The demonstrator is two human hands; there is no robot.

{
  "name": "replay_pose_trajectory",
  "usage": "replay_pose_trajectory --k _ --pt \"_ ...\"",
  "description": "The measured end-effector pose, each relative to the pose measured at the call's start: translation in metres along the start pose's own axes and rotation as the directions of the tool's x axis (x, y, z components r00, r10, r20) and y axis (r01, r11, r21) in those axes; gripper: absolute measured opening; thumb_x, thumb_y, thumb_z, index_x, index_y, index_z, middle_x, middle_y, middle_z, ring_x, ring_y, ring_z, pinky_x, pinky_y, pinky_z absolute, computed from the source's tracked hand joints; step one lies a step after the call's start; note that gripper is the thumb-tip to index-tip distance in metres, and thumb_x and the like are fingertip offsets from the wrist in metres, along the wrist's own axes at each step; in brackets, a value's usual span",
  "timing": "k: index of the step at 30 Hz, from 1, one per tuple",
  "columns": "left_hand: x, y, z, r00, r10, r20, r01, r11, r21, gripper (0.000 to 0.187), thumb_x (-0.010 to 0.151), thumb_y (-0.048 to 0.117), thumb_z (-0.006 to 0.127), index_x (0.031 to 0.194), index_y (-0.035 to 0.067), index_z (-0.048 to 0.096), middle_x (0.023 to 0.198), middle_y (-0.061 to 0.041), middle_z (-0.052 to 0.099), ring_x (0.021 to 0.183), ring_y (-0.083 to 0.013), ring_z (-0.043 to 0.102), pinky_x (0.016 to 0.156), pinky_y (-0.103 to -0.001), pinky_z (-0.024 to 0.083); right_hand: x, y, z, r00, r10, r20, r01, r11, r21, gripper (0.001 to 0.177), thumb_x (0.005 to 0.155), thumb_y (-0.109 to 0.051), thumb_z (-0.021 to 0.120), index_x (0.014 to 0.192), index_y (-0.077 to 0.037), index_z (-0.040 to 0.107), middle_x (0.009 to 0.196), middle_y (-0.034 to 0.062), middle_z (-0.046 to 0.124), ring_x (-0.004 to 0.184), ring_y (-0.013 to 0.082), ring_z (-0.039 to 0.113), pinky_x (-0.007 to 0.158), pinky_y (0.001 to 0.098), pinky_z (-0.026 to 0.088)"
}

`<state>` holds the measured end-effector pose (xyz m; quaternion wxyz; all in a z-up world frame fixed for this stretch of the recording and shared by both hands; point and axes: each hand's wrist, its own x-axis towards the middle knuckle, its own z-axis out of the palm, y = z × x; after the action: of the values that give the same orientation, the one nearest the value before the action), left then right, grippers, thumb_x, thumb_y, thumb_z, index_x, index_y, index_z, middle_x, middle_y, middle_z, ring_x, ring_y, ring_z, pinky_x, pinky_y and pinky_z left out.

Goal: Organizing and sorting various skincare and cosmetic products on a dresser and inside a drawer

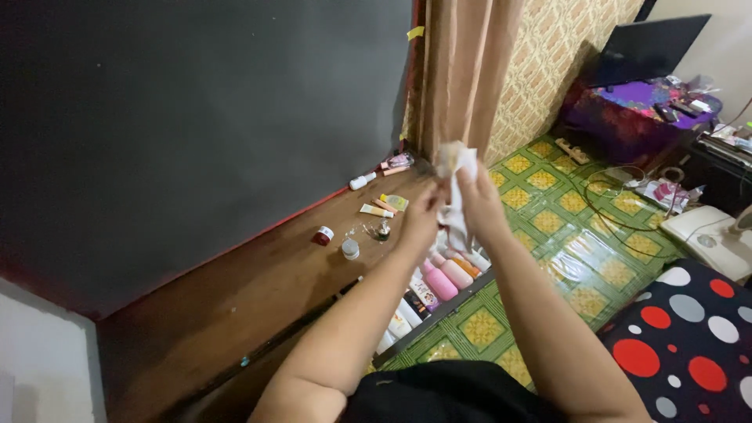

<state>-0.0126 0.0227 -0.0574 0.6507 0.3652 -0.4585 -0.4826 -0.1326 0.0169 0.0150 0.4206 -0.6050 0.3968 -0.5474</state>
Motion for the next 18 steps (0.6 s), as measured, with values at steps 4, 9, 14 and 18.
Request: replay_pose_trajectory --k 4,9,14,18 --pt "0.009 0.063 -0.013 0.988 -0.145 -0.06 0.132 0.973 -0.192 0.033 0.104 0.027 0.064 0.133 0.011 0.064 0.103 -0.006 0.069 0.078 -0.0156 0.061 0.063 -0.029 0.053 -0.024 0.006 0.01 0.975 0.177 0.136 -0.179 0.984 0.009 0.048 0.102 -0.027 0.055 0.147 -0.012 0.049 0.115 0.005 0.069 0.095 0.0136 0.064 0.083 0.0286 0.054" --pt "0.012 0.069 -0.031 0.989 -0.056 -0.135 0.049 0.997 -0.058 0.036 0.1 0.035 0.061 0.128 0.011 0.063 0.108 -0.003 0.071 0.085 -0.0108 0.069 0.058 -0.026 0.058 -0.034 0.011 0.015 0.957 -0.002 0.289 -0.012 0.999 0.044 0.051 0.1 -0.023 0.061 0.147 -0.007 0.049 0.124 0.0053 0.066 0.11 0.0116 0.061 0.095 0.029 0.049" --pt "0.013 0.078 -0.03 0.989 -0.042 -0.142 0.06 0.991 0.123 0.037 0.096 0.028 0.069 0.126 0.008 0.062 0.107 -0.005 0.07 0.086 -0.0147 0.071 0.06 -0.029 0.062 -0.039 0.01 0.015 0.957 -0.167 0.235 0.229 0.936 -0.266 0.055 0.099 -0.024 0.064 0.148 -0.004 0.049 0.12 0.0096 0.064 0.109 0.0162 0.061 0.095 0.032 0.049" --pt "0.022 0.053 -0.04 0.998 0.017 -0.068 -0.014 0.999 0.044 0.037 0.098 0.027 0.07 0.125 0.002 0.062 0.109 -0.008 0.071 0.088 -0.0161 0.071 0.065 -0.031 0.064 -0.028 0.032 0.013 0.961 -0.197 0.195 0.231 0.957 -0.174 0.042 0.107 -0.022 0.058 0.144 -0.002 0.056 0.125 0.0099 0.058 0.114 0.0229 0.062 0.096 0.0341 0.052"
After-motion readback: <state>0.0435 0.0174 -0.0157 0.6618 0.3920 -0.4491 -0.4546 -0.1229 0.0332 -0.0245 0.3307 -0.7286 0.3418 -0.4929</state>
